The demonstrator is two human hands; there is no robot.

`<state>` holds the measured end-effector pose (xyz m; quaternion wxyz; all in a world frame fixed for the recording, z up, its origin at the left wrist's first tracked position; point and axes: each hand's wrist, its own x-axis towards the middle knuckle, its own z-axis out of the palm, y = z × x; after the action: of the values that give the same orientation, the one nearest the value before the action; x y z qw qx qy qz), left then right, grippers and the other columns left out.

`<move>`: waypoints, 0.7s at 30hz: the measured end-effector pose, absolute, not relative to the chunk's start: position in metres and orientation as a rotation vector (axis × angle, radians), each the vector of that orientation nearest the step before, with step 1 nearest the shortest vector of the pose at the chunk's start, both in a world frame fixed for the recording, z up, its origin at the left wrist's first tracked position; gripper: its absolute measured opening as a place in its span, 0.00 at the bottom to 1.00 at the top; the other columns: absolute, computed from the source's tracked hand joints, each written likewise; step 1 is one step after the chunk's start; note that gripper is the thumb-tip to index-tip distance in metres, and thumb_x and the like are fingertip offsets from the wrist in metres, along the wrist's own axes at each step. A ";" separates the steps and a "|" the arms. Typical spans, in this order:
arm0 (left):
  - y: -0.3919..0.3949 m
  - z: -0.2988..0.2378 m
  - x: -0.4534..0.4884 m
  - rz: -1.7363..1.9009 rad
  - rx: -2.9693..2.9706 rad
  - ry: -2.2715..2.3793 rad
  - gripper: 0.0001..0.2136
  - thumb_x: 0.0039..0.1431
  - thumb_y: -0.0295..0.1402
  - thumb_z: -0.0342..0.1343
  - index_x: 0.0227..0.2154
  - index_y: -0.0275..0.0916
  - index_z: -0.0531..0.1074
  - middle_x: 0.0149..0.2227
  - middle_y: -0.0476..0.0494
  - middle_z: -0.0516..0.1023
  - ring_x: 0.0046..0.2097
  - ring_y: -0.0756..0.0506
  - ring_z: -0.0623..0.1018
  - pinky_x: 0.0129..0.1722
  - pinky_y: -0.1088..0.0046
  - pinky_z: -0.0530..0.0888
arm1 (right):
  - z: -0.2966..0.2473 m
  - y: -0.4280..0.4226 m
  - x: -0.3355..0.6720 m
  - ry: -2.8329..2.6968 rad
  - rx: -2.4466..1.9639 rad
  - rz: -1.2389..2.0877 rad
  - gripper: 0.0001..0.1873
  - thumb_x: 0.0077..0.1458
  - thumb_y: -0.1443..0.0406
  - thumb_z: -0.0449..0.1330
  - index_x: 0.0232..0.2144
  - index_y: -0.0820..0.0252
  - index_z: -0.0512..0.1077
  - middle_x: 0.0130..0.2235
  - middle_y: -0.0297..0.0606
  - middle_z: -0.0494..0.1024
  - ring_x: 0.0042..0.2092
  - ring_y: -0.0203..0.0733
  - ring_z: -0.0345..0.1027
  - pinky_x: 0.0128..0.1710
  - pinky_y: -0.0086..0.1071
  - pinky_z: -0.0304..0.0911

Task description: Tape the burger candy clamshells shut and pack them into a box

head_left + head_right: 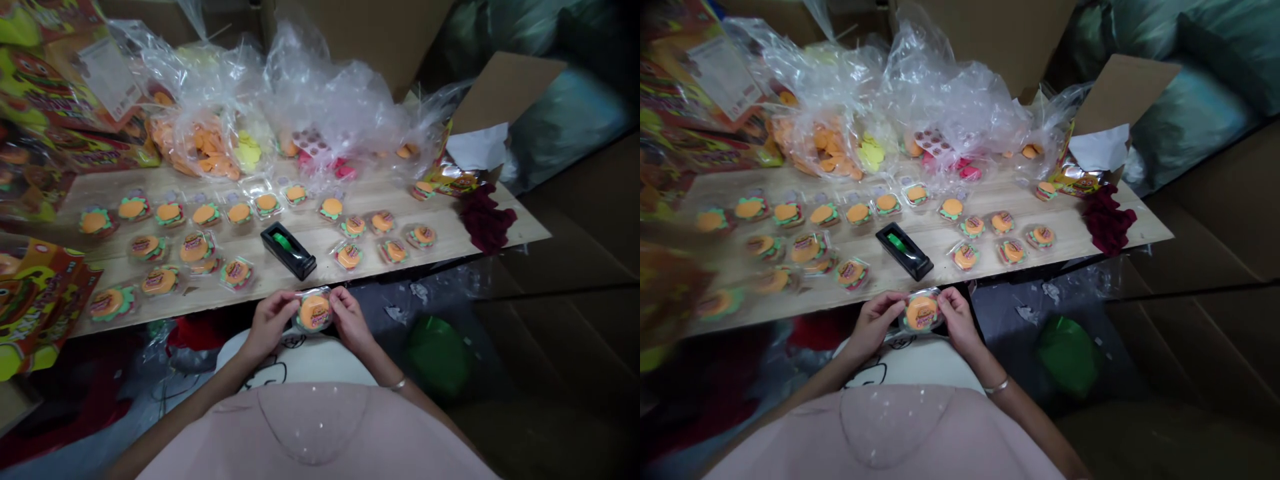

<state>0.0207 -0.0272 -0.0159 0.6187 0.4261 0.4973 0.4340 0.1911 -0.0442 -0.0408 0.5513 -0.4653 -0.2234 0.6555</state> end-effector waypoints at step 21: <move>-0.034 -0.022 0.025 0.806 0.695 1.103 0.12 0.46 0.37 0.64 0.33 0.36 0.74 0.33 0.45 0.78 0.33 0.48 0.76 0.34 0.74 0.71 | -0.034 -0.036 0.192 -1.021 -1.189 1.637 0.11 0.48 0.58 0.62 0.30 0.60 0.71 0.28 0.31 0.72 0.29 0.34 0.63 0.29 0.27 0.57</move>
<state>0.0254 -0.0338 -0.0217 0.7205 0.3145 0.4991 0.3646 0.1917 -0.0357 -0.0339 0.4239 -0.4752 -0.4081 0.6541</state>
